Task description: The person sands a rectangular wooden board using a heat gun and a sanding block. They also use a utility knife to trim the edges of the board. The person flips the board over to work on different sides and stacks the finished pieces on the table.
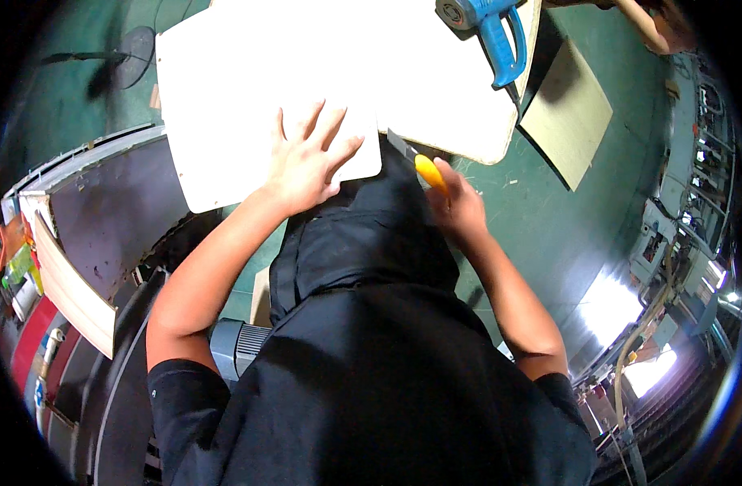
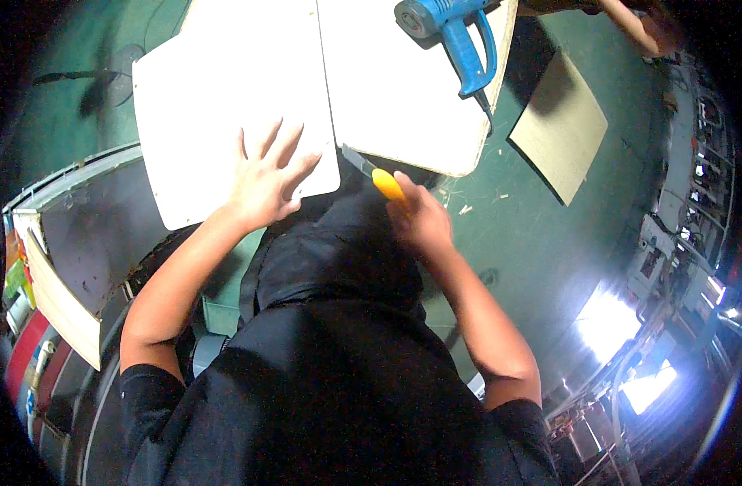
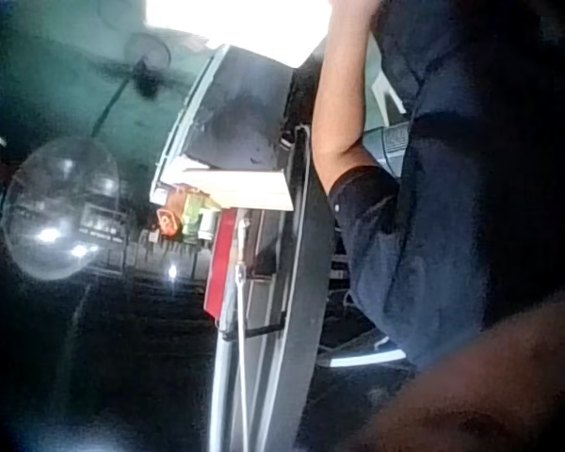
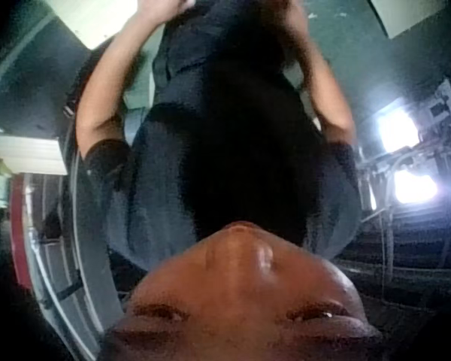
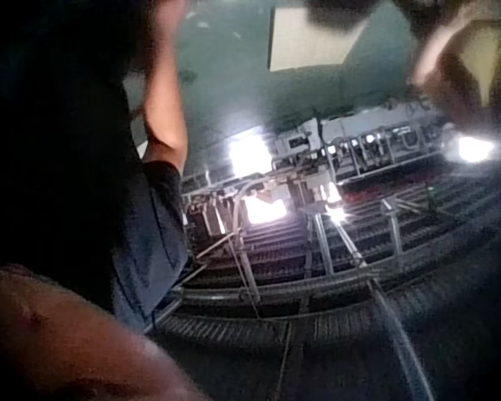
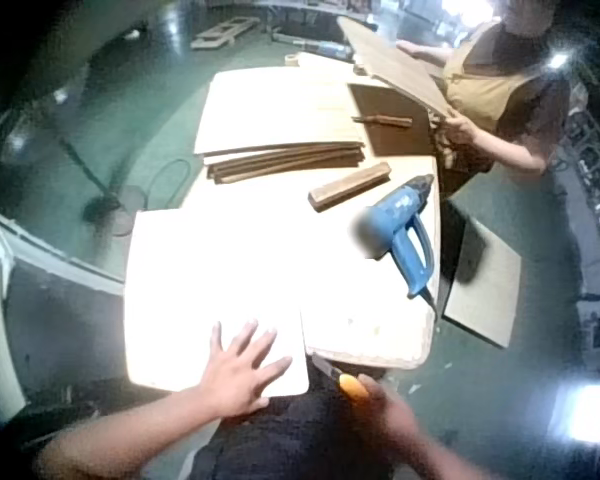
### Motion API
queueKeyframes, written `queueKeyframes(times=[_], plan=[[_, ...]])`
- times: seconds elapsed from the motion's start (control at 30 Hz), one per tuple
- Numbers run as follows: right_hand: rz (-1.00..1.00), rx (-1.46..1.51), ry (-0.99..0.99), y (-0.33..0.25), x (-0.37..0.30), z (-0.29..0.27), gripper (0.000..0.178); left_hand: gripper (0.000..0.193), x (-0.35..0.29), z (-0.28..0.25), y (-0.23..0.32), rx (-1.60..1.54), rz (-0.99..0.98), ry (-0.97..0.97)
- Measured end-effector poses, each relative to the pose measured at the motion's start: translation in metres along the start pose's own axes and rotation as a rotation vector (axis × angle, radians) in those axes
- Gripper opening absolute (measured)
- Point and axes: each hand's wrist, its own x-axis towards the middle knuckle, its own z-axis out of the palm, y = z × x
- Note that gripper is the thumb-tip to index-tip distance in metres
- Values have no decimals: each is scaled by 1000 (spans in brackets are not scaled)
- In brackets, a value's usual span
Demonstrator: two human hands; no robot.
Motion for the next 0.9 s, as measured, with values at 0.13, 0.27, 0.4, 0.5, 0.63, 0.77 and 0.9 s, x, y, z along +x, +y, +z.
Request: queueKeyframes(times=[0.13,0.27,0.4,0.5,0.63,0.77,0.9], plan=[[-86,-293,-231,18,-17,-3,50,89,-6,0,-15,-30,77,17],[-255,-307,-222,23,-24,1,43,86,-6,0,-17,-40,101,48],[-157,-296,-268,5,-8,2,36,75,-10,6,-23,-61,115,70],[115,-235,-365,-16,13,-7,37,70,-11,9,-25,-88,139,120],[-180,-345,-205,-17,23,-12,42,68,-9,8,-25,-90,148,120],[-239,-361,-119,-30,45,-7,49,65,-9,6,-24,-85,142,112],[-303,-307,17,-30,49,5,49,65,-9,5,-24,-92,148,113]])
